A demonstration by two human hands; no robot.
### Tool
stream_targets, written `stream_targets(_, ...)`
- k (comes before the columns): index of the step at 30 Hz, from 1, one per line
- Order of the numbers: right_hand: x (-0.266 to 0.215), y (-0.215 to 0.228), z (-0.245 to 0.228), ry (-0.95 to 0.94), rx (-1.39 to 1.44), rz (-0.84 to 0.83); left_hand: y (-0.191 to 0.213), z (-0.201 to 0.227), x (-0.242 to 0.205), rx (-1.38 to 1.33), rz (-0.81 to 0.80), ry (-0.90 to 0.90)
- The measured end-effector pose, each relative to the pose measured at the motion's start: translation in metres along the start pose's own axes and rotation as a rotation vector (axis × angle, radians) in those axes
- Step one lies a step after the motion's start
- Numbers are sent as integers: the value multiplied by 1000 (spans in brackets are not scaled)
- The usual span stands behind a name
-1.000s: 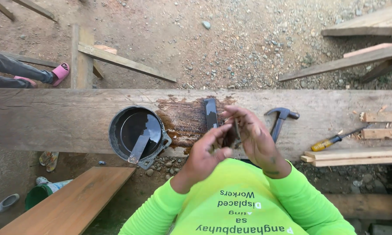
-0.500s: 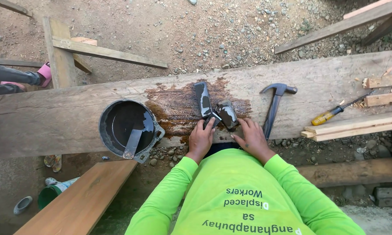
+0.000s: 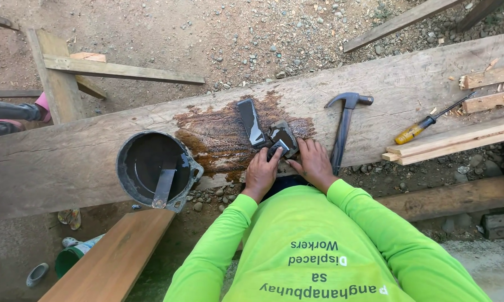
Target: Sharpening a metal tool blade using a sharpening stone and water on a wooden bench.
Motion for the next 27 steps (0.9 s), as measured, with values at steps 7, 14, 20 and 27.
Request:
stream_targets(7, 1, -2, 3, 27, -28, 14, -2, -5, 1, 14, 19, -44)
stream_targets(14, 0, -1, 5, 33, -50, -7, -1, -16, 13, 39, -31, 19)
stream_targets(20, 5, 1, 4, 32, -37, 2, 17, -48, 11, 31, 24, 157)
stream_targets(27, 5, 1, 4, 41, -26, -1, 17, -107, 28, 197, 40, 115)
Point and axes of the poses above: each hand's wrist, its own x-axis towards the middle knuckle, its own y-axis out of the back of the hand, z = x × y, the point moved 1 cm from there along x, towards the middle knuckle, and after that the axes turned 9 degrees about z, right-handed, at the moved point
